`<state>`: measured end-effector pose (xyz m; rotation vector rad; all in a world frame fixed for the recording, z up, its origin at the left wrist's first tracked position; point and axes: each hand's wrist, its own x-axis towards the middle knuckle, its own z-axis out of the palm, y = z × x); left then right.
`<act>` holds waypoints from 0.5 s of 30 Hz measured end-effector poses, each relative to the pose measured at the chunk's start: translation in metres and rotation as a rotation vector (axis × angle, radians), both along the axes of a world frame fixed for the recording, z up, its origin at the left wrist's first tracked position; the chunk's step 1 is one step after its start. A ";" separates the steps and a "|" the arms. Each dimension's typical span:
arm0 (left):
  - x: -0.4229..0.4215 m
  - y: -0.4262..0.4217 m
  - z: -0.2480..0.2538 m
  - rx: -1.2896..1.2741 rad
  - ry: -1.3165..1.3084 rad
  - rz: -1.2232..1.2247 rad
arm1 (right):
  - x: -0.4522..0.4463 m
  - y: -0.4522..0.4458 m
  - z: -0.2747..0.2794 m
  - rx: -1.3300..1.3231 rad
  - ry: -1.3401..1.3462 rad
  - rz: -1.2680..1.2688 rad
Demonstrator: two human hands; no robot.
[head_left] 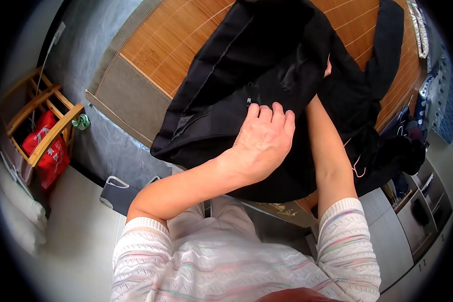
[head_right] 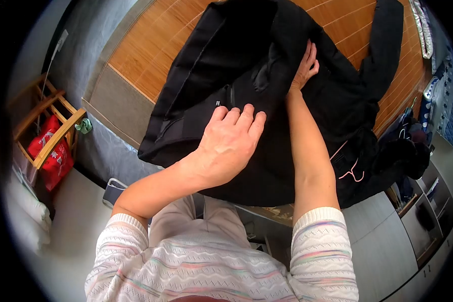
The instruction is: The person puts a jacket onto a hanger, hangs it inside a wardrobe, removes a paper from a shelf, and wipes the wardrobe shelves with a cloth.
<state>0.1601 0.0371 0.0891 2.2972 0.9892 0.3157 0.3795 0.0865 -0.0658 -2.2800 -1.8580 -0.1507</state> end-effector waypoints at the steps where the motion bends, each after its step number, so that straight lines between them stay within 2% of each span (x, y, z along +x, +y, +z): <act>1: 0.001 -0.002 0.000 -0.006 -0.004 0.002 | 0.000 0.000 0.000 0.007 0.023 0.006; 6: 0.004 -0.010 -0.006 -0.037 -0.061 0.013 | 0.001 -0.001 0.002 -0.036 0.034 0.020; 11: 0.005 -0.016 -0.006 -0.032 -0.096 0.028 | 0.002 -0.003 0.000 0.089 0.056 0.109; 13: 0.005 -0.016 -0.007 -0.019 -0.106 0.035 | 0.002 -0.003 -0.001 0.062 0.031 0.081; 15: -0.001 -0.009 -0.011 -0.074 -0.239 0.083 | 0.004 -0.002 -0.006 -0.021 -0.015 0.007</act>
